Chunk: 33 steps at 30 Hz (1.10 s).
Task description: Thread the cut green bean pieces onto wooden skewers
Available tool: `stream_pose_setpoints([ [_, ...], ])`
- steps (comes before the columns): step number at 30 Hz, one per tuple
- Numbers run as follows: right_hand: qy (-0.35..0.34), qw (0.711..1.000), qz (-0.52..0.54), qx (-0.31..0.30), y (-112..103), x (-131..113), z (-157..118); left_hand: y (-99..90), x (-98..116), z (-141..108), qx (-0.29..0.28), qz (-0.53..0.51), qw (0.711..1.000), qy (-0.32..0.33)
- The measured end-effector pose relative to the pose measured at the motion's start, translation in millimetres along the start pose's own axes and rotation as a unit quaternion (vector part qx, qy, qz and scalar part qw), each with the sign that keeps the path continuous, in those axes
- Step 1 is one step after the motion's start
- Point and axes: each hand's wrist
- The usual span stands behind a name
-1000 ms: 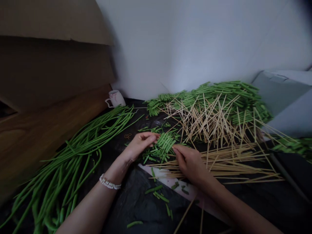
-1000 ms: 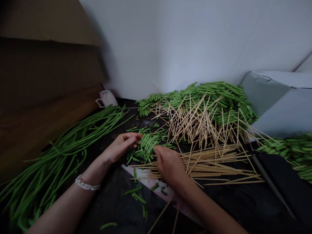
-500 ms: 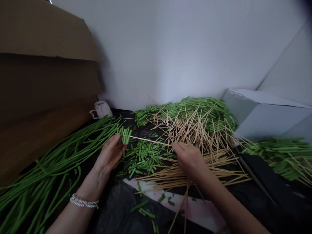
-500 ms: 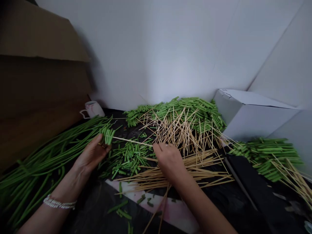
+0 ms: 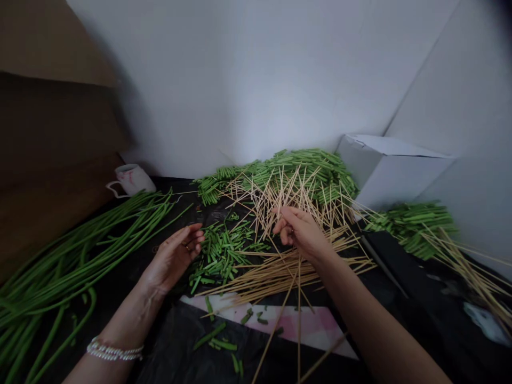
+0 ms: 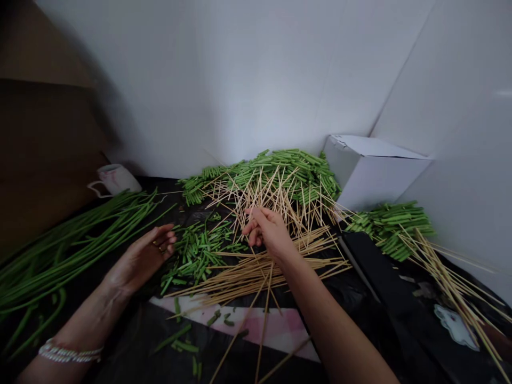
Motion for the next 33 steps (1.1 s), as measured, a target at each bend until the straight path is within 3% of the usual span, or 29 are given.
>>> stream_pose_setpoints([
  [6,0.046,0.995,-0.002,-0.087,9,6,-6,-1.9,-5,3,-0.020,0.018,1.000,0.003],
  [12,0.074,0.974,-0.074,-0.199,25,11,-18,1.6,-11,2,-0.038,0.056,0.998,0.001],
  [17,0.049,0.962,-0.113,-0.245,26,-8,-28,3.6,-15,0,-0.054,0.089,0.995,-0.005],
  [26,-0.044,0.976,-0.168,-0.135,-27,-71,-34,-0.9,-16,4,-0.065,0.102,0.993,-0.004],
  [29,-0.030,0.968,-0.220,-0.113,-48,-74,-46,-0.2,-17,5,-0.067,0.108,0.992,-0.003],
  [33,0.031,0.934,-0.328,-0.136,-74,-59,-70,0.7,-16,4,-0.068,0.111,0.991,-0.002],
])
Point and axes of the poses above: each hand's wrist, its own z-axis towards the middle knuckle, its own y-axis out of the palm, x = y × z, and after that the axes turned 5 degrees about z, right-handed
